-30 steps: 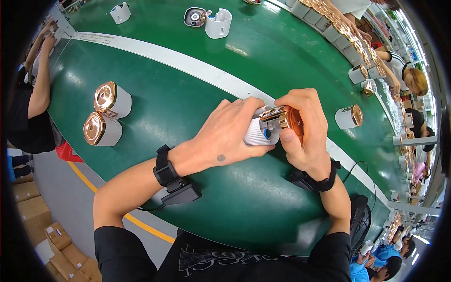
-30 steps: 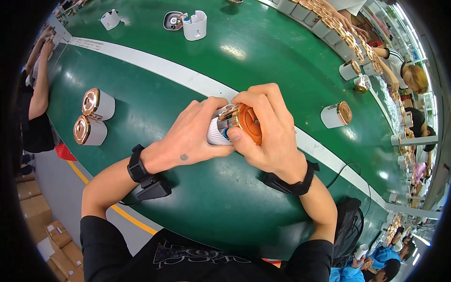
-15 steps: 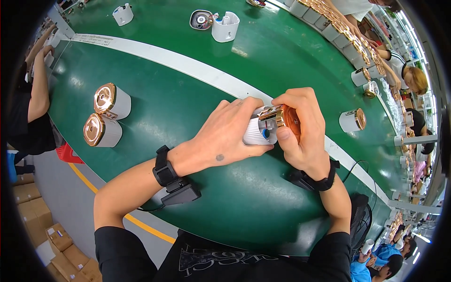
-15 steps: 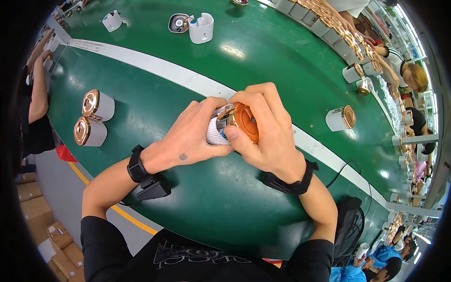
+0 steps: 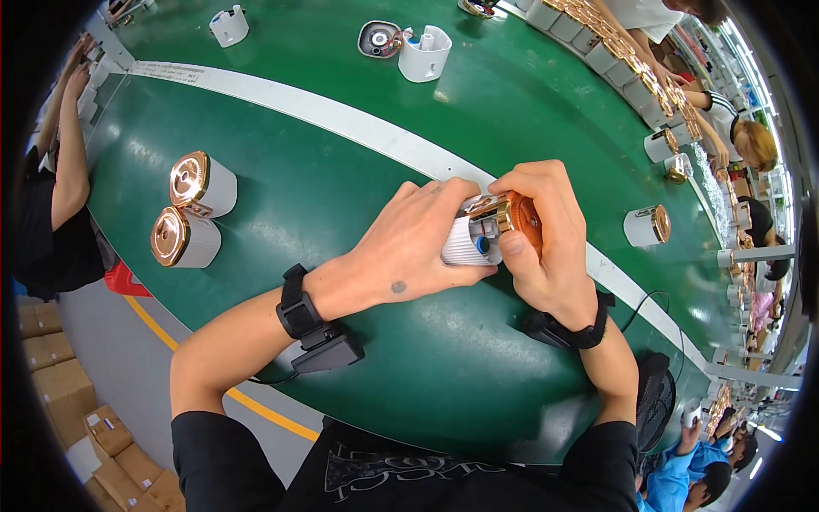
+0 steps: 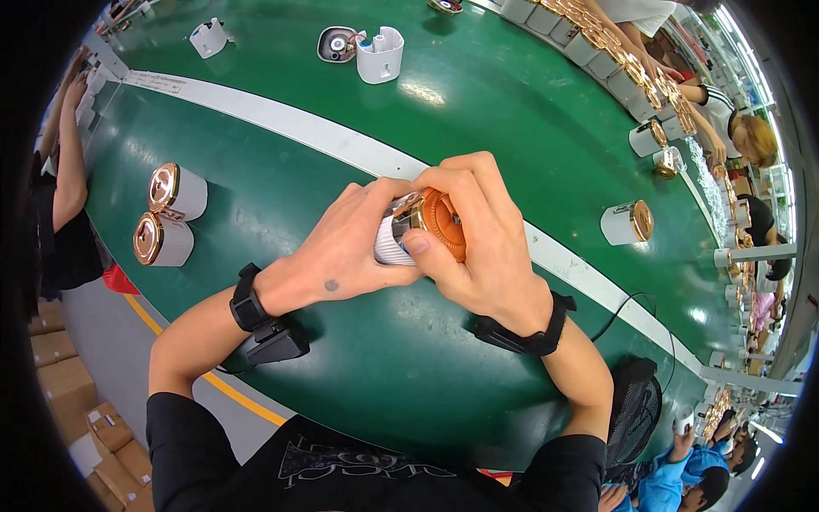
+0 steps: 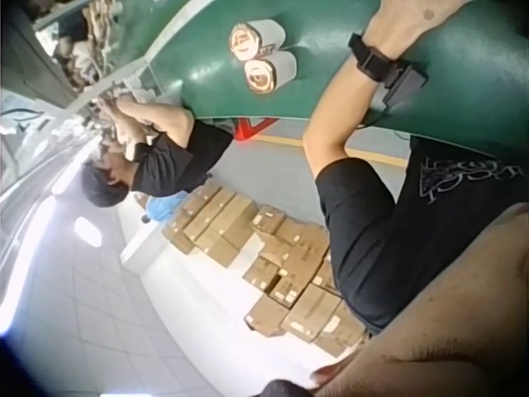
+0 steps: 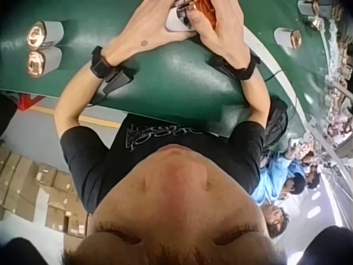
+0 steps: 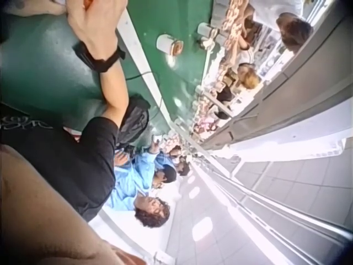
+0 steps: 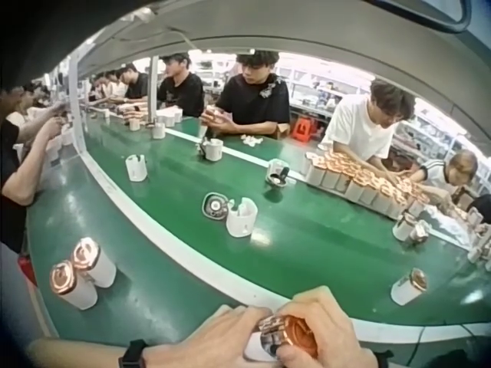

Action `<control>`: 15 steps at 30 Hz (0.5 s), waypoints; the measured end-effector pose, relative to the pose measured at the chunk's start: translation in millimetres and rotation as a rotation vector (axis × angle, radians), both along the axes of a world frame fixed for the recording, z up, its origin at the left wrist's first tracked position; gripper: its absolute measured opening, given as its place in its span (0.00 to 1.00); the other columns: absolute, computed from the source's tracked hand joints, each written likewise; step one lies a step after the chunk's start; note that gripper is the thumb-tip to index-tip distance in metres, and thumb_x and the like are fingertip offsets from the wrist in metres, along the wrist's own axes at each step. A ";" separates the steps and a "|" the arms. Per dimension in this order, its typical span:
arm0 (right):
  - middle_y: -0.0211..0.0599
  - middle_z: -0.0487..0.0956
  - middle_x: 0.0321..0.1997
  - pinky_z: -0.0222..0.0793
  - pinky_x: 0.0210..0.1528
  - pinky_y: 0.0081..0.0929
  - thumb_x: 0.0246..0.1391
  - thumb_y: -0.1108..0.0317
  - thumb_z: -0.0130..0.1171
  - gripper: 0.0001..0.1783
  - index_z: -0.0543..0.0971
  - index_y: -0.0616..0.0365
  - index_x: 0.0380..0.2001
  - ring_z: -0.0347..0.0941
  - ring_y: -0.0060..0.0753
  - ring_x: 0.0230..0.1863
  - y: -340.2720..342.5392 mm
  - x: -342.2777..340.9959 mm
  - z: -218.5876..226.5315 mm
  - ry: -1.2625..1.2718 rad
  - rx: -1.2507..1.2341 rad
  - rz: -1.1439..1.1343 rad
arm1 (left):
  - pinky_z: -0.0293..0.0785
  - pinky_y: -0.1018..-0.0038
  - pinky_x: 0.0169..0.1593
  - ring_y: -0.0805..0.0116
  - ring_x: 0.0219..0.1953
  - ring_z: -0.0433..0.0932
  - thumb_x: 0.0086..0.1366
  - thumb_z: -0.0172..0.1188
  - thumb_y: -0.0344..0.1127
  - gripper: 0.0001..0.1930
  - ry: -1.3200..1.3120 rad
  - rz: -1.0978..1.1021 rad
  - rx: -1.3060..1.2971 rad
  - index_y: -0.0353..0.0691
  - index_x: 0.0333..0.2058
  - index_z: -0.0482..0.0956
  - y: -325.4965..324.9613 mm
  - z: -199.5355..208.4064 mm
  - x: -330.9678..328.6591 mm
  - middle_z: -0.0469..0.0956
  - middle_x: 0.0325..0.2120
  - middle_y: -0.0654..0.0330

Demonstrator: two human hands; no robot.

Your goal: The person assembles electronic devices by inserting internal components into a white base and snapping a gold-rimmed top into place. They repeat this process multiple times, picking up parts and setting finished units aside on the green assembly line.

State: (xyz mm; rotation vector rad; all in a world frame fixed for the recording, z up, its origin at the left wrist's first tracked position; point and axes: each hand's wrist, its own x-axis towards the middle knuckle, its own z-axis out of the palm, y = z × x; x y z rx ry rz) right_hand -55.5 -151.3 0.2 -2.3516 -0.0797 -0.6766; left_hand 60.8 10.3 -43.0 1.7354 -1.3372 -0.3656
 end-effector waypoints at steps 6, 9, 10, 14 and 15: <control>0.47 0.73 0.44 0.70 0.43 0.35 0.62 0.42 0.58 0.30 0.77 0.62 0.48 0.72 0.43 0.43 1.8 -1.2 0.8 0.023 -0.085 0.027 | 0.66 0.60 0.47 0.48 0.41 0.78 0.53 0.74 0.47 0.33 -0.005 0.016 -0.014 0.35 0.51 0.69 1.3 0.5 -1.2 0.79 0.38 0.50; 0.47 0.73 0.45 0.70 0.43 0.36 0.61 0.43 0.59 0.30 0.77 0.62 0.48 0.72 0.44 0.43 2.4 1.8 1.8 0.035 -0.090 0.049 | 0.66 0.60 0.47 0.49 0.40 0.78 0.54 0.74 0.48 0.33 0.040 0.010 0.019 0.35 0.51 0.69 1.0 0.8 1.3 0.80 0.38 0.50; 0.47 0.73 0.45 0.70 0.43 0.36 0.61 0.43 0.60 0.30 0.77 0.62 0.48 0.72 0.44 0.43 1.7 2.7 1.7 0.040 -0.088 0.068 | 0.66 0.60 0.47 0.49 0.40 0.78 0.54 0.74 0.48 0.33 0.041 0.010 0.019 0.35 0.51 0.69 1.3 1.0 1.4 0.80 0.38 0.50; 0.48 0.73 0.46 0.71 0.43 0.36 0.61 0.45 0.60 0.29 0.77 0.63 0.48 0.72 0.45 0.43 -4.3 5.9 5.9 0.049 -0.131 0.136 | 0.66 0.61 0.47 0.51 0.41 0.78 0.54 0.73 0.48 0.33 0.022 -0.002 0.047 0.35 0.51 0.69 3.0 5.1 3.3 0.80 0.38 0.51; 0.48 0.74 0.46 0.71 0.43 0.36 0.61 0.45 0.61 0.29 0.77 0.63 0.48 0.72 0.45 0.43 -5.6 6.0 6.7 0.051 -0.154 0.160 | 0.66 0.61 0.47 0.51 0.41 0.78 0.54 0.74 0.48 0.33 0.028 -0.007 0.049 0.36 0.51 0.69 3.4 6.3 3.3 0.79 0.38 0.51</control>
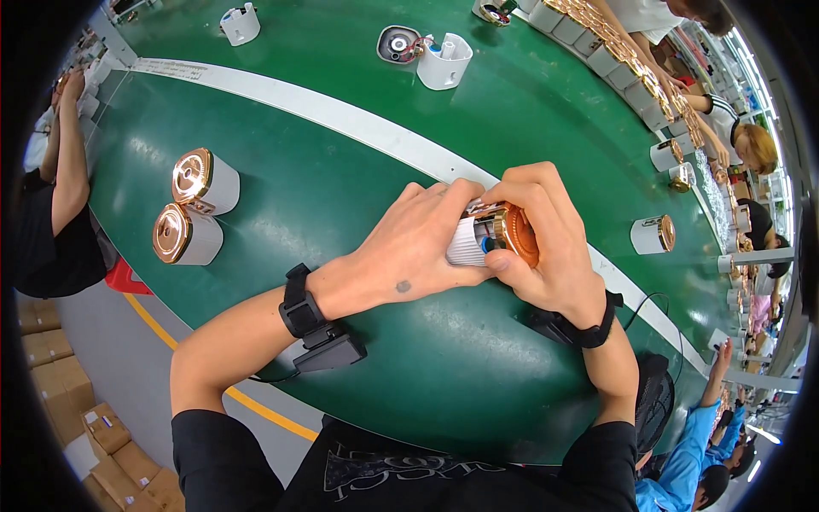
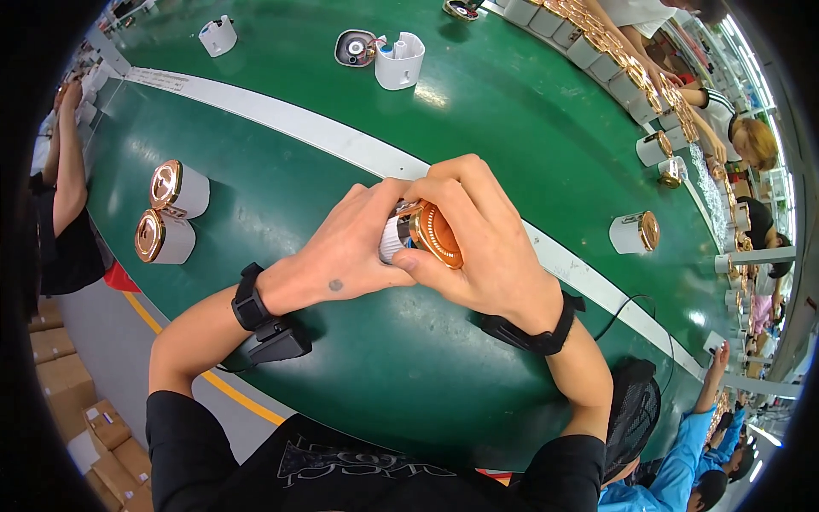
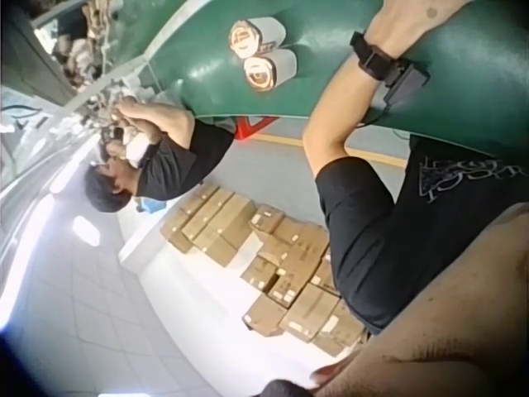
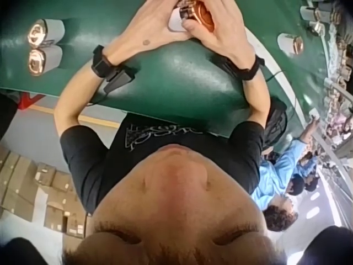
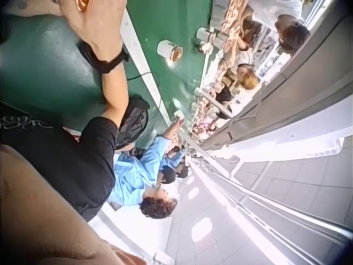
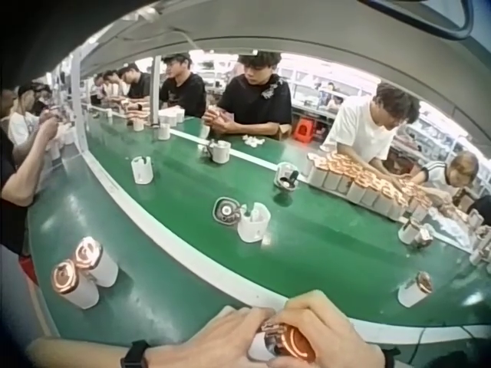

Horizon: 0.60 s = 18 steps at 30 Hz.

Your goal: The person assembles electronic devices by inserting internal components into a white base and snapping a gold-rimmed top into place. They repeat this process multiple times, picking up parts and setting finished units aside on the green assembly line.

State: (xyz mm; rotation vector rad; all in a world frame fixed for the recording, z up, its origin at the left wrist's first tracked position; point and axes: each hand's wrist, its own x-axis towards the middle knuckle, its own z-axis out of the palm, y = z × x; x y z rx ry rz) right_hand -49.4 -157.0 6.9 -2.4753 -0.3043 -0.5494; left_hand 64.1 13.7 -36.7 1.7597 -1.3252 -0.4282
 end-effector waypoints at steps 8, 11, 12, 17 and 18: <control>0.48 0.76 0.44 0.73 0.41 0.35 0.50 0.66 0.68 0.20 0.78 0.64 0.45 0.74 0.44 0.41 -6.2 -12.8 -3.0 -0.121 0.054 0.005 | 0.65 0.62 0.46 0.53 0.43 0.78 0.53 0.75 0.46 0.31 0.061 -0.010 -0.084 0.37 0.49 0.69 -6.2 -3.0 -12.8 0.79 0.38 0.52; 0.47 0.76 0.43 0.71 0.42 0.34 0.59 0.59 0.61 0.19 0.77 0.64 0.45 0.73 0.42 0.41 -5.3 -12.6 -6.2 -0.121 0.045 -0.022 | 0.66 0.62 0.46 0.53 0.43 0.78 0.53 0.75 0.45 0.31 0.039 -0.001 -0.089 0.37 0.49 0.69 -5.4 -2.9 -12.4 0.79 0.38 0.52; 0.47 0.76 0.43 0.70 0.42 0.34 0.64 0.55 0.57 0.21 0.76 0.65 0.45 0.73 0.41 0.41 -4.9 -13.0 -7.3 -0.122 0.041 -0.037 | 0.66 0.62 0.47 0.53 0.43 0.78 0.53 0.75 0.45 0.31 0.029 0.000 -0.090 0.37 0.49 0.69 -5.0 -3.2 -13.0 0.79 0.38 0.52; 0.48 0.76 0.43 0.72 0.41 0.34 0.52 0.69 0.65 0.17 0.78 0.64 0.45 0.74 0.45 0.41 -5.8 -12.8 -3.4 -0.118 0.096 -0.027 | 0.70 0.57 0.49 0.47 0.44 0.76 0.51 0.76 0.43 0.36 0.048 -0.023 -0.034 0.36 0.54 0.69 -3.5 -2.6 -12.0 0.79 0.43 0.49; 0.47 0.76 0.43 0.72 0.41 0.34 0.52 0.69 0.65 0.17 0.78 0.64 0.45 0.74 0.45 0.40 -5.0 -13.4 -1.4 -0.098 0.129 -0.047 | 0.72 0.54 0.50 0.45 0.44 0.75 0.51 0.77 0.42 0.37 0.068 -0.033 -0.003 0.35 0.56 0.68 -3.3 -2.4 -11.3 0.79 0.45 0.48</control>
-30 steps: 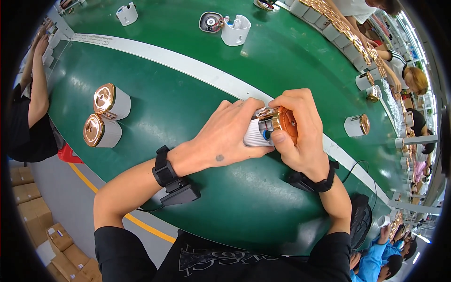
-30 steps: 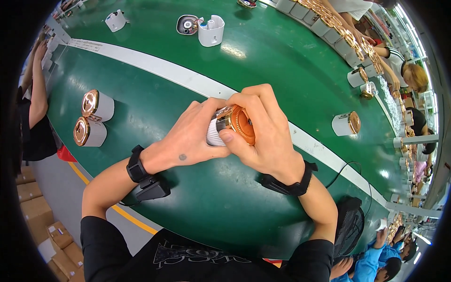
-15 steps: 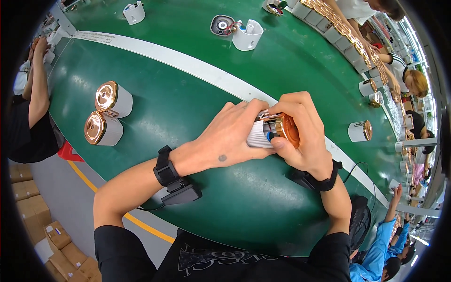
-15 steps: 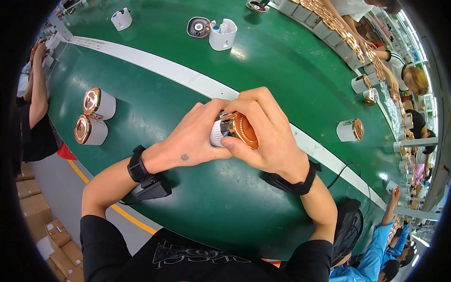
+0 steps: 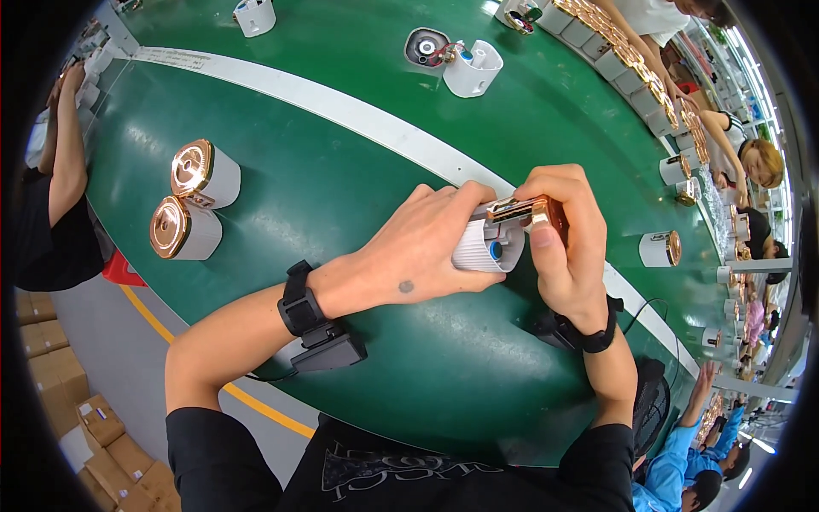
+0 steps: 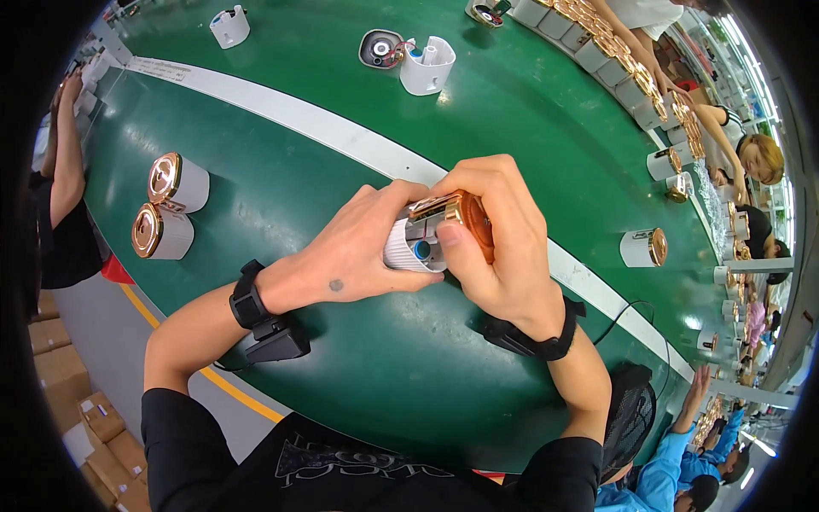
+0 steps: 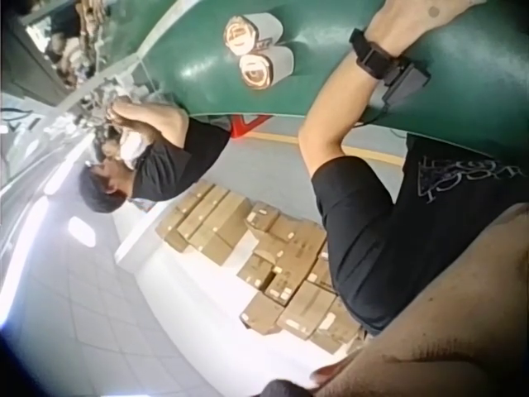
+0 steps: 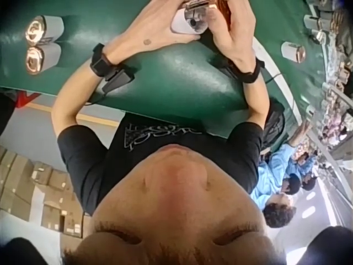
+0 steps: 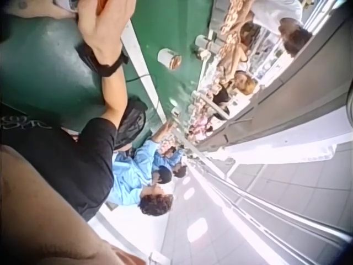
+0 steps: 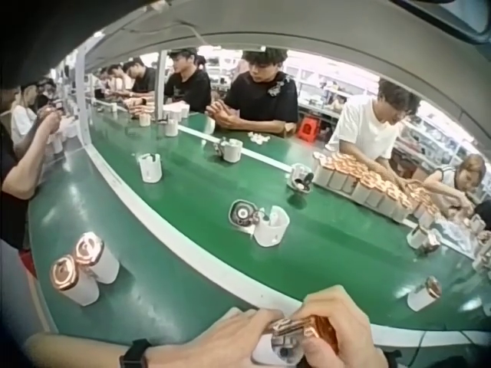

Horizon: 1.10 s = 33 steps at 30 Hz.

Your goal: The person assembles electronic devices by inserting internal components into a white base and snapping a gold-rimmed top into place. They repeat this process multiple times, picking up parts and setting finished units aside on the green assembly line.

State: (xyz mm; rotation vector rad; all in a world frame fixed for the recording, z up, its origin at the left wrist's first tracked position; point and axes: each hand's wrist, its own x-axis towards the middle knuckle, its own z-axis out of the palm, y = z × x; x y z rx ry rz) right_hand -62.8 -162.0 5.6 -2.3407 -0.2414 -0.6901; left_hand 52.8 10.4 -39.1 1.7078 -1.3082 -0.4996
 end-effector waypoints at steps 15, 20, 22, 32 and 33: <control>0.46 0.76 0.42 0.72 0.41 0.35 0.53 0.69 0.64 0.16 0.77 0.63 0.44 0.74 0.44 0.41 7.6 6.0 -2.1 0.036 -0.014 -0.026 | 0.71 0.56 0.50 0.45 0.42 0.74 0.51 0.75 0.43 0.37 0.030 -0.004 0.032 0.35 0.56 0.68 0.3 0.8 5.1 0.78 0.45 0.49; 0.45 0.75 0.43 0.72 0.41 0.35 0.53 0.69 0.64 0.16 0.77 0.62 0.44 0.73 0.44 0.41 7.1 7.0 4.0 0.025 -0.063 0.010 | 0.64 0.63 0.47 0.53 0.44 0.78 0.53 0.75 0.46 0.33 -0.029 0.006 -0.040 0.37 0.50 0.69 1.0 1.7 3.5 0.80 0.38 0.51; 0.45 0.75 0.43 0.72 0.41 0.35 0.53 0.69 0.64 0.15 0.77 0.61 0.44 0.73 0.44 0.41 5.3 5.8 4.8 0.038 -0.081 0.036 | 0.64 0.63 0.47 0.53 0.44 0.78 0.53 0.75 0.47 0.33 -0.020 0.000 -0.033 0.37 0.50 0.69 0.6 0.4 2.1 0.80 0.38 0.51; 0.45 0.75 0.43 0.72 0.42 0.37 0.54 0.69 0.65 0.15 0.77 0.61 0.44 0.73 0.44 0.41 10.1 3.7 6.6 0.131 0.040 -0.010 | 0.63 0.63 0.48 0.53 0.43 0.78 0.54 0.73 0.48 0.33 0.059 -0.075 0.045 0.36 0.51 0.68 1.1 4.1 5.2 0.79 0.38 0.51; 0.45 0.74 0.44 0.72 0.42 0.37 0.54 0.69 0.65 0.15 0.77 0.61 0.44 0.73 0.44 0.41 11.3 4.2 7.9 0.128 -0.011 -0.003 | 0.63 0.63 0.48 0.53 0.43 0.78 0.54 0.73 0.48 0.33 0.061 -0.076 0.045 0.36 0.51 0.68 0.7 4.6 5.2 0.79 0.38 0.51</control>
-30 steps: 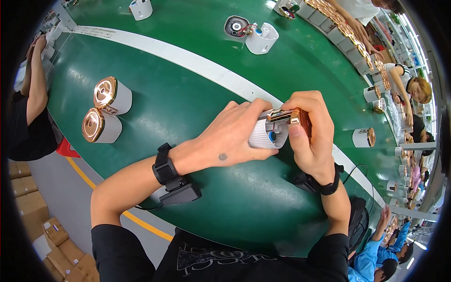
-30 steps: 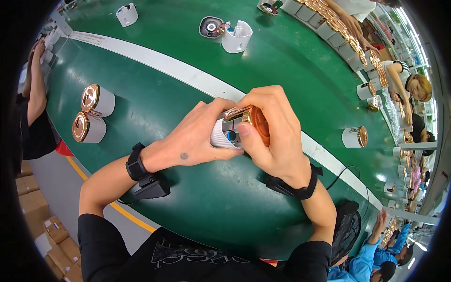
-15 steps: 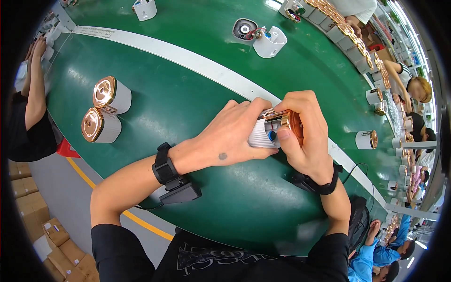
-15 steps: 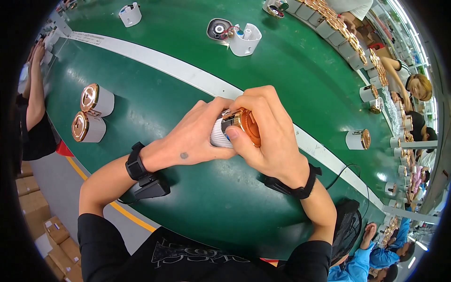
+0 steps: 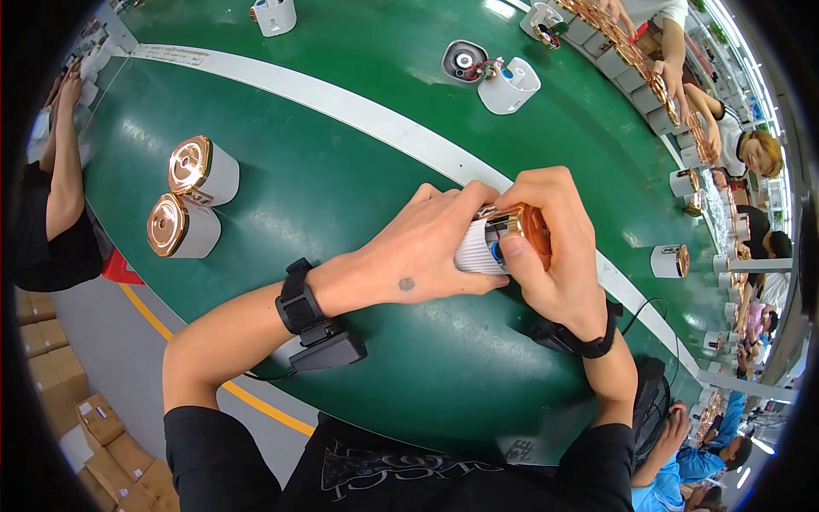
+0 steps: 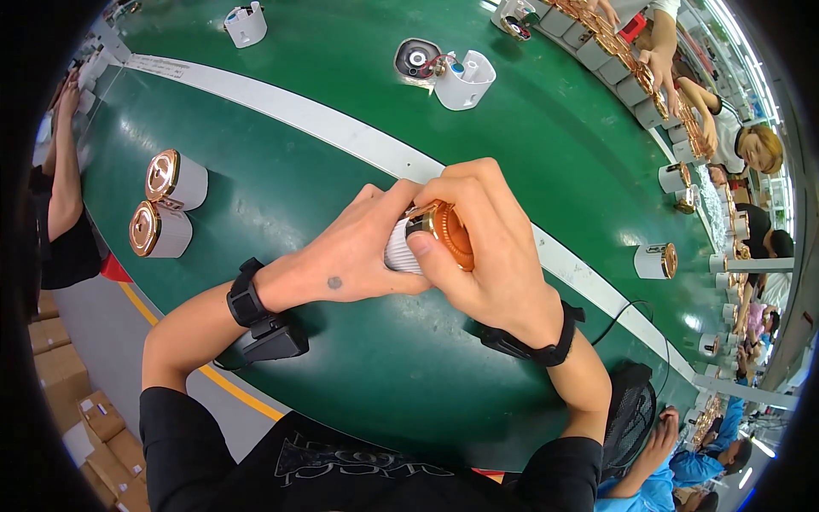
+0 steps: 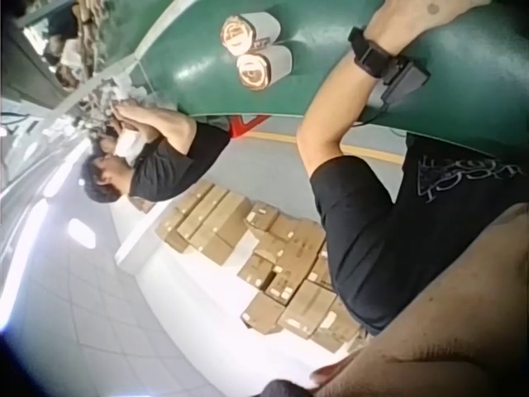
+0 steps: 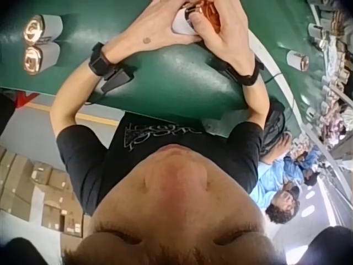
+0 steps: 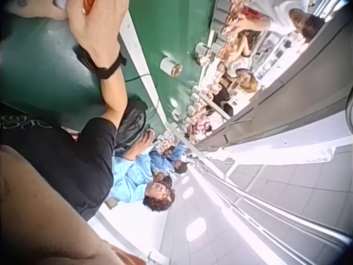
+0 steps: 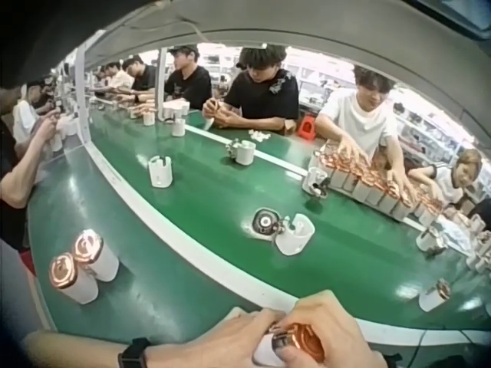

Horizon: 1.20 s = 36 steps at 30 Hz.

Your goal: The person assembles electronic devices by inserting internal components into a white base and snapping a gold-rimmed top into place. They repeat this process multiple times, picking up parts and setting finished units aside on the green assembly line.

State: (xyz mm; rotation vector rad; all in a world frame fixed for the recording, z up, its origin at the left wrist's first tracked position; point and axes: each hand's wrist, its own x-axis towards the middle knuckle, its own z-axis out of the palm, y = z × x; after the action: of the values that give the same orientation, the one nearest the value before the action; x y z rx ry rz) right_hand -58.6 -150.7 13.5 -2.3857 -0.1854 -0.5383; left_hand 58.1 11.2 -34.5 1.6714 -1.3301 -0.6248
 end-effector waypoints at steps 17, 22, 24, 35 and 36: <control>0.51 0.70 0.60 0.69 0.60 0.43 0.51 0.32 0.67 0.49 0.69 0.62 0.61 0.71 0.52 0.60 2.5 10.2 -8.9 0.025 0.166 -0.001 | 0.72 0.64 0.58 0.60 0.55 0.75 0.61 0.71 0.39 0.36 0.514 0.040 -0.111 0.33 0.61 0.60 -5.1 -1.5 -9.0 0.73 0.52 0.52; 0.53 0.70 0.60 0.69 0.60 0.44 0.46 0.24 0.65 0.59 0.67 0.65 0.64 0.71 0.52 0.60 -3.9 6.9 -8.0 -0.125 -0.085 0.030 | 0.71 0.71 0.58 0.70 0.54 0.74 0.73 0.59 0.48 0.32 0.938 0.034 -0.198 0.32 0.62 0.58 -13.5 23.0 -25.3 0.71 0.52 0.56; 0.56 0.70 0.60 0.69 0.60 0.48 0.40 0.34 0.75 0.59 0.66 0.66 0.64 0.69 0.57 0.60 -5.3 2.5 -7.4 -0.168 -0.041 0.012 | 0.71 0.72 0.58 0.72 0.55 0.72 0.76 0.55 0.50 0.30 0.990 0.000 -0.223 0.33 0.62 0.57 -16.1 30.8 -28.4 0.70 0.53 0.57; 0.53 0.74 0.51 0.72 0.52 0.39 0.50 0.19 0.55 0.57 0.71 0.69 0.58 0.75 0.48 0.50 -8.1 -1.3 11.6 -0.513 -0.111 -0.188 | 0.66 0.66 0.63 0.64 0.60 0.69 0.81 0.34 0.58 0.33 0.641 0.125 -0.269 0.30 0.65 0.54 -33.0 67.9 -45.4 0.66 0.56 0.51; 0.51 0.75 0.49 0.72 0.49 0.37 0.52 0.19 0.51 0.56 0.72 0.69 0.57 0.76 0.45 0.47 -12.1 -3.5 15.4 -0.524 -0.071 -0.196 | 0.66 0.66 0.63 0.64 0.60 0.69 0.81 0.34 0.58 0.33 0.630 0.107 -0.274 0.30 0.65 0.54 -38.1 69.6 -49.6 0.66 0.56 0.51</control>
State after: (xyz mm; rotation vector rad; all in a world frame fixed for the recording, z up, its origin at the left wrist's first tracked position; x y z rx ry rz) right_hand -62.2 -162.8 28.9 -2.2949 -0.2016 -1.2648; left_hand 8.5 -27.0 35.1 1.1750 -0.8205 -0.7832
